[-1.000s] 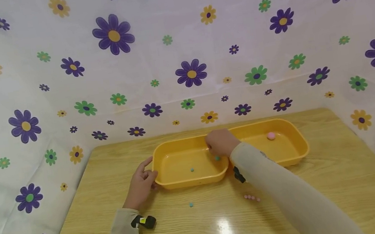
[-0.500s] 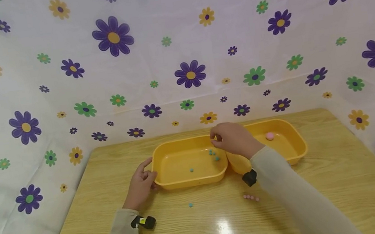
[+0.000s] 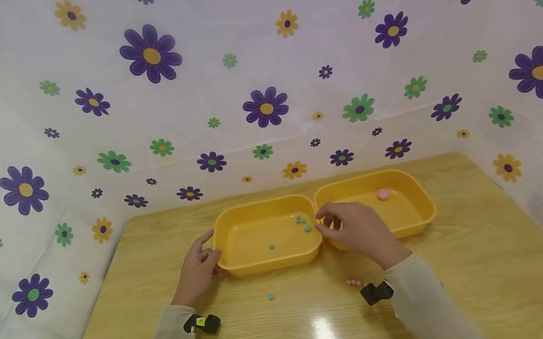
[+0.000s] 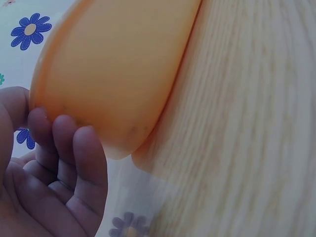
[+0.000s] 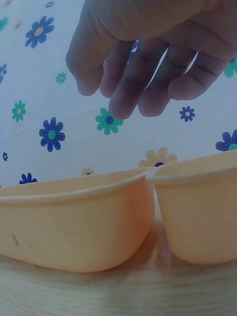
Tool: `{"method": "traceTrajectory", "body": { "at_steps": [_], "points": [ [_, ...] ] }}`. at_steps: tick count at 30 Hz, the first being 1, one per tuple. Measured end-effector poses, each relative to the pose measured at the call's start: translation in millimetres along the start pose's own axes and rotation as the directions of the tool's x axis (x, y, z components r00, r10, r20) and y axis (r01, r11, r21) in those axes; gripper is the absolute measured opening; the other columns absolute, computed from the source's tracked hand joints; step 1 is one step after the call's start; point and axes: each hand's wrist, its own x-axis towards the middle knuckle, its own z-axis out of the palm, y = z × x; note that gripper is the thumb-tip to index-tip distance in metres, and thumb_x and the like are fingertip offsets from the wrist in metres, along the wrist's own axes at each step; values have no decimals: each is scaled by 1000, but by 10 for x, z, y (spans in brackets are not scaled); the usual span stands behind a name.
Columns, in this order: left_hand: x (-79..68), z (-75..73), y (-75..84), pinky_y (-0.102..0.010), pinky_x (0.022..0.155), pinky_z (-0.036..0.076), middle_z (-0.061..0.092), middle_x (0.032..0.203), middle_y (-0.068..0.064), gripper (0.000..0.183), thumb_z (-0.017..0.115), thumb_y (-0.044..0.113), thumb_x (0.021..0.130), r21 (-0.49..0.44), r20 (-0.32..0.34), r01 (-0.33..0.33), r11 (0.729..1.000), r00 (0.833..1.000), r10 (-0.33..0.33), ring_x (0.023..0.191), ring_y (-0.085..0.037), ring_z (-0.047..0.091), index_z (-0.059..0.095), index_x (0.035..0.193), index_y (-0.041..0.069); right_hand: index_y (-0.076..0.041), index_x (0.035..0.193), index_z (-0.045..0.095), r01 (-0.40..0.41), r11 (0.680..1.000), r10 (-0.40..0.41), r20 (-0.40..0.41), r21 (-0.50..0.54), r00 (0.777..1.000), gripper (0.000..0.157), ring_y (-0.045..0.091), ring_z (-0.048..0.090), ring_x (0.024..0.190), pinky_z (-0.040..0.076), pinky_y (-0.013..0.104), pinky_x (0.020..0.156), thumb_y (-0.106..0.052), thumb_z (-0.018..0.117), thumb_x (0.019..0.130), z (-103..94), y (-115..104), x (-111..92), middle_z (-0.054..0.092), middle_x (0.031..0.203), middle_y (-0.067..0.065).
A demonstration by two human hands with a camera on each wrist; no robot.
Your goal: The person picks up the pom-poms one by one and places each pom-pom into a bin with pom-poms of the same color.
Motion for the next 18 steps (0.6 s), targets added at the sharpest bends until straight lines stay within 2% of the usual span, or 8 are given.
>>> {"method": "traceTrajectory", "body": {
  "at_steps": [4,10,15,18],
  "points": [
    [-1,-5,5,-29,64,56,60,78,-9,53,60,14,104,8,2,-2,1000,1000,2,67,-23,61,45,154,21,-15,105,76,-6,1000,6,-8,18,1000,13,6,57,73,52,28,67,-18,78,93,47,6,-73,66,81,-12],
    [-15,-32,7,-29,63,55,61,78,-10,52,59,15,104,22,-5,-12,1000,1000,13,66,-23,60,44,154,21,-13,106,76,30,999,-28,-33,35,999,16,6,56,72,51,26,65,-17,80,92,75,-16,-78,66,82,-12],
    [0,-14,-11,-28,63,55,59,78,-9,52,59,14,104,3,4,-8,1000,1000,8,66,-22,59,44,154,21,-14,104,76,40,998,-38,-40,43,998,14,5,55,72,50,25,64,-17,80,91,59,-23,-105,65,82,-13],
    [10,1,-17,-28,63,54,58,78,-8,52,59,14,104,4,2,-7,1000,1000,7,66,-21,59,44,154,22,-17,103,76,49,995,-46,-32,83,998,11,4,55,72,50,25,64,-17,79,92,49,-40,-107,65,82,-15]
  ]
}}
